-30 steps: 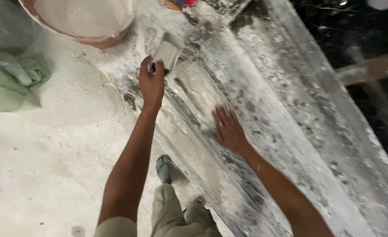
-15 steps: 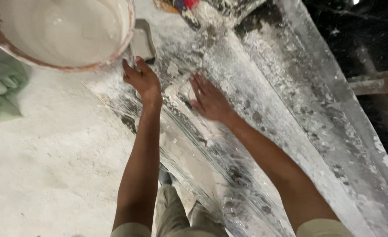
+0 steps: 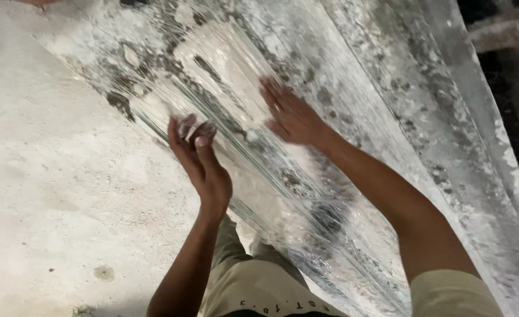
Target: The person applies white plaster paste by hand onto long decorative molding strips laid on a workbench, rubbing and smoothing the paste along the grooved surfaces of each strip. They work along the length of the moldings and then mix more paste in a bowl with their hand.
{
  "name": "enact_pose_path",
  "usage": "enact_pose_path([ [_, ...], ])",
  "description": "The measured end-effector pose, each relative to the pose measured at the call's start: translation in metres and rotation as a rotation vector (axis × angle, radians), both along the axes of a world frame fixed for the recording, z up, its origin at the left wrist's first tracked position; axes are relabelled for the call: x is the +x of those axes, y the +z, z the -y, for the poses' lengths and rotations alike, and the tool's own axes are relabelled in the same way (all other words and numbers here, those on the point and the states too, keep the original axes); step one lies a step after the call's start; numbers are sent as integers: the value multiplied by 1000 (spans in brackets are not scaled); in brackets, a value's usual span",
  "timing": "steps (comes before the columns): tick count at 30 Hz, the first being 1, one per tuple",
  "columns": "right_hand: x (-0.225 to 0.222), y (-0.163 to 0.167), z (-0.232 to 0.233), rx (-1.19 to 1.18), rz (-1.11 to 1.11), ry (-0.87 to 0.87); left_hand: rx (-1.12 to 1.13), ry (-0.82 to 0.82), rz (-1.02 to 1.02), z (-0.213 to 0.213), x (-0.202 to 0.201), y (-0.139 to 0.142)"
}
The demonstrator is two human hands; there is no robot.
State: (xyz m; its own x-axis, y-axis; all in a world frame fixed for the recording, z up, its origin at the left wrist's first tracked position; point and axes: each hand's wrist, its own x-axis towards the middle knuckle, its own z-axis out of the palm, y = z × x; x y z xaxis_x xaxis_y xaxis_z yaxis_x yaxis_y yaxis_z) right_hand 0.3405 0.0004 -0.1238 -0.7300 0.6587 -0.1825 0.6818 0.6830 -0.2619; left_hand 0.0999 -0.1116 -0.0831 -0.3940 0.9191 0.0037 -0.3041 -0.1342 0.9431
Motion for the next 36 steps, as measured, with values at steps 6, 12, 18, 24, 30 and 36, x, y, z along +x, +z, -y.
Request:
enact_pose_path([
  [6,93,-8,109,31,10,-11,29,-69,-154,54,57,23],
  [12,206,-23,234,-42,97,-40,69,-15,-216,185,158,32],
  [18,345,-30,393,-67,-52,-44,-31,-67,-209,371,291,32],
  [24,459,-27,529,-16,46,-44,-46,-91,-316,488,366,40],
  [30,568,-39,652,67,-35,-55,-1,-150,-360,619,435,19],
  [36,685,-46,793,150,-46,-44,-136,-241,-392,789,515,5],
])
